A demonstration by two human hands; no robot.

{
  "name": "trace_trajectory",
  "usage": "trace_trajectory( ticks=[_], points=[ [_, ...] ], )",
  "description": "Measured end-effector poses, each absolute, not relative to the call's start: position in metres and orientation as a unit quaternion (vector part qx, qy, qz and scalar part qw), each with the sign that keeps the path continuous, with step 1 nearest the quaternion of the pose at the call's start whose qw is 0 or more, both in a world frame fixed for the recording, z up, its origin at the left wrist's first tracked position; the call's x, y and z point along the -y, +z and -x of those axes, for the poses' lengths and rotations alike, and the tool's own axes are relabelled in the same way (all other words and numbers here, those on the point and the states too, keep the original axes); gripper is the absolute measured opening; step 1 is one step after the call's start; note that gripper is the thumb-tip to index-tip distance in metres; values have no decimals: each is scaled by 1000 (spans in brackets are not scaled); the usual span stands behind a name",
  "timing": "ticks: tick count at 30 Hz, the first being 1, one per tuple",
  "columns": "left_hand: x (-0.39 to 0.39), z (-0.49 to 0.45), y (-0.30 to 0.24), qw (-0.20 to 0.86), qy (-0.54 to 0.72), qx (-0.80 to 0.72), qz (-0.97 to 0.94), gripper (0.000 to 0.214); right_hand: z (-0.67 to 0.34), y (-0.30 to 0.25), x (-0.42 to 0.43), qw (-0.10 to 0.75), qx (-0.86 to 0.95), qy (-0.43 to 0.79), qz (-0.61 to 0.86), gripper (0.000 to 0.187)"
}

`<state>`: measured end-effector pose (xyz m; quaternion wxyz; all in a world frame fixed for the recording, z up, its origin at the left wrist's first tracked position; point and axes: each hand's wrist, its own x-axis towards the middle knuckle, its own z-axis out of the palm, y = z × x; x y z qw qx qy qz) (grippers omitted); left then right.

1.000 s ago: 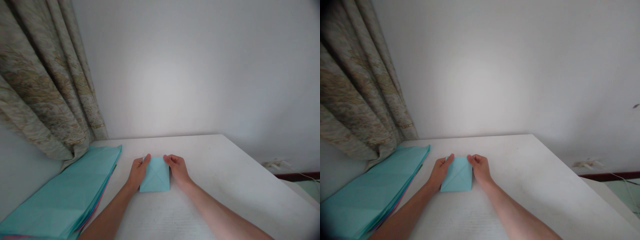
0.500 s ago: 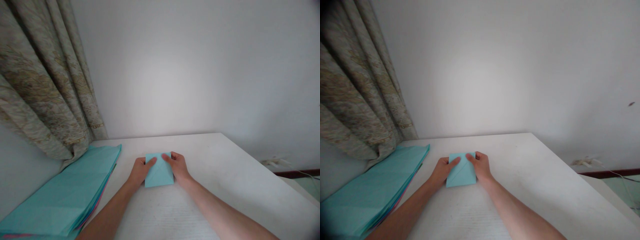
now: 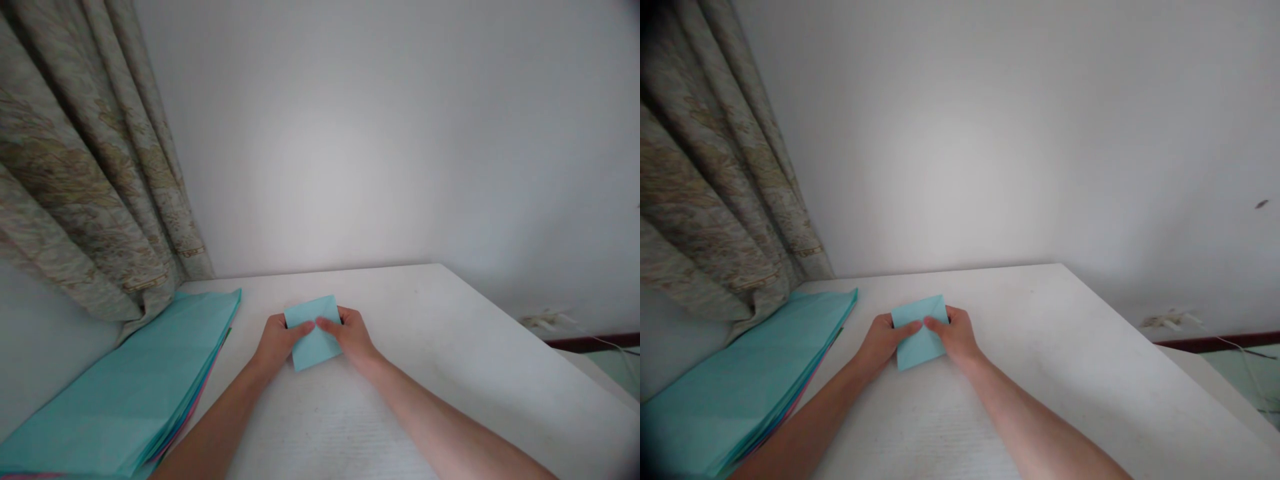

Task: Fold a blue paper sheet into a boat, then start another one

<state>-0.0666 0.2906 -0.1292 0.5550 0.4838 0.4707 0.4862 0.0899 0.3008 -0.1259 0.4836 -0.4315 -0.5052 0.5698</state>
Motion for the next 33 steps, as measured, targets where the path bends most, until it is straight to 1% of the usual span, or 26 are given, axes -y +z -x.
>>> trace_trajectory(
  ticks=[3,8,17,23,28,33],
  points=[
    [-289,66,-128,556,486,-479,-475,35,-90,-123,-299,468,498,599,417,32],
    [-286,65,-125,570,483,-463,-476,32,-91,-123,-299,459,494,595,436,28],
    [-285,66,-123,584,473,-464,-470,28,-91,-126,-299,472,481,594,440,27],
    [-286,66,-127,614,467,-426,-473,28,-91,-124,-299,499,479,554,462,31],
    [-288,68,-131,626,455,-415,-477,32,-94,-124,-303,544,437,553,456,29],
    [-286,69,-129,626,446,-422,-481,35,-96,-127,-308,570,418,540,457,38]
  ],
)
